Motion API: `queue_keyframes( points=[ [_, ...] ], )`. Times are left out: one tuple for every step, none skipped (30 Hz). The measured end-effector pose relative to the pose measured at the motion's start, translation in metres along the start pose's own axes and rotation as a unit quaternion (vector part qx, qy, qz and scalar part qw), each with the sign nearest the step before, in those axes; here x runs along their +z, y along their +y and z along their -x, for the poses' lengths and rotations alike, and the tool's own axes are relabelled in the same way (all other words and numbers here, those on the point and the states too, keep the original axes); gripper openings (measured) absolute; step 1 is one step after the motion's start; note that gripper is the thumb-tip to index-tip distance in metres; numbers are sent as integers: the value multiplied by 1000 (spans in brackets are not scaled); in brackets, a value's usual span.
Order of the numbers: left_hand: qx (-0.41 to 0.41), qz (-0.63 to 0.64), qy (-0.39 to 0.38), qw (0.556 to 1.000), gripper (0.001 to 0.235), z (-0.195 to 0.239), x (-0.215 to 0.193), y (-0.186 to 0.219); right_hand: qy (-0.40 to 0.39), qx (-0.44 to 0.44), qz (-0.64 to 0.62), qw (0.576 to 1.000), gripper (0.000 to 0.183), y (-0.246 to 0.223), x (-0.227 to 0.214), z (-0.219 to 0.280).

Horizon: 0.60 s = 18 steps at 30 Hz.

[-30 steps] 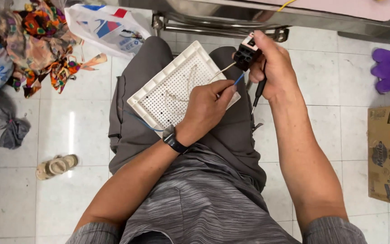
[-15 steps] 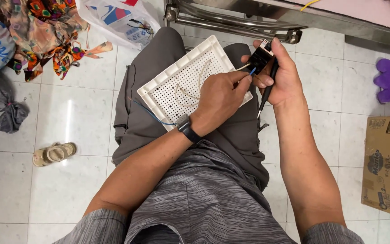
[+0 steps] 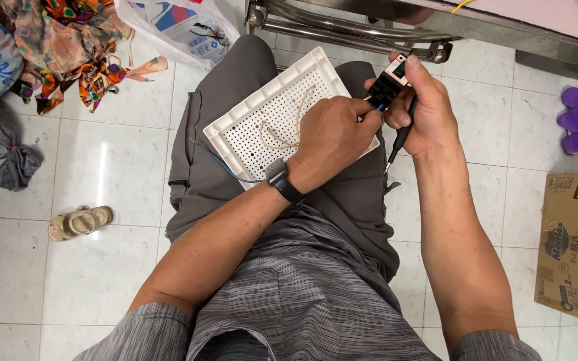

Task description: The person sits with a white perforated tray on their lap and uses a screwdriver to tighten screws on a black electrical component. They repeatedly insert and secure wires into the component, then flip the tray to reveal a circuit board with a digital display.

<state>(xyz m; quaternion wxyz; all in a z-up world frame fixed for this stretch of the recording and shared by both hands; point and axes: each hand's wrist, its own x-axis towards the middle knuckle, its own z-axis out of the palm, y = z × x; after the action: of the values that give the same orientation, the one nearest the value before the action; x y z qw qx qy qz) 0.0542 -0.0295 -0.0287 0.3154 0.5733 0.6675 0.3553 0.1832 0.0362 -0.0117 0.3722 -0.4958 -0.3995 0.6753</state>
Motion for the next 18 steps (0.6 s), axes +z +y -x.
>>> queue_keyframes(
  points=[
    [-1, 0, 0, 1000, 29, -3, -3, 2, 0, 0, 0, 1000, 41, -2, 3, 3],
    [-36, -6, -34, 999, 28, -6, -5, 4, 20, -15, 30, 999, 41, -5, 6, 5],
    [-70, -11, -68, 995, 28, -9, -8, 6, 42, -30, 60, 997, 42, -8, 9, 8],
    [-70, -11, -68, 995, 28, -11, -11, 7, 42, -30, 60, 997, 42, -8, 9, 8],
    [-85, 7, -85, 993, 27, -12, -14, 8, 51, -45, 77, 995, 41, -8, 10, 8],
    [-99, 26, -101, 990, 30, -14, -17, 9, 60, -60, 94, 992, 40, -9, 10, 8],
    [-98, 26, -101, 990, 30, -13, -17, 8, 61, -60, 94, 992, 40, -9, 10, 8],
    [-103, 65, -99, 988, 34, -13, -17, 6, 62, -68, 101, 991, 43, -9, 10, 9],
    [-107, 105, -97, 984, 41, -12, -17, 5, 64, -76, 108, 989, 46, -9, 10, 9],
    [-107, 105, -97, 984, 41, -10, -19, 7, 64, -76, 108, 989, 46, -7, 10, 8],
    [-136, 163, -100, 972, 44, -8, -21, 9, 65, -85, 101, 989, 48, -5, 9, 7],
    [-165, 221, -103, 956, 47, -5, -23, 11, 67, -93, 95, 989, 51, -3, 8, 6],
    [-164, 221, -103, 956, 47, -4, -24, 12, 67, -93, 95, 989, 51, -3, 9, 6],
    [-187, 246, -101, 946, 40, -3, -26, 14, 72, -92, 92, 989, 48, -2, 11, 7],
    [-210, 271, -99, 934, 36, -2, -27, 16, 76, -91, 89, 989, 45, -2, 12, 7],
    [-209, 270, -99, 934, 36, -1, -25, 13, 76, -91, 89, 989, 45, -1, 11, 6],
    [-197, 295, -92, 931, 37, 1, -24, 10, 76, -94, 96, 988, 46, 0, 10, 5],
    [-184, 319, -87, 926, 38, 2, -22, 8, 78, -97, 102, 987, 46, 1, 9, 4]
  ],
)
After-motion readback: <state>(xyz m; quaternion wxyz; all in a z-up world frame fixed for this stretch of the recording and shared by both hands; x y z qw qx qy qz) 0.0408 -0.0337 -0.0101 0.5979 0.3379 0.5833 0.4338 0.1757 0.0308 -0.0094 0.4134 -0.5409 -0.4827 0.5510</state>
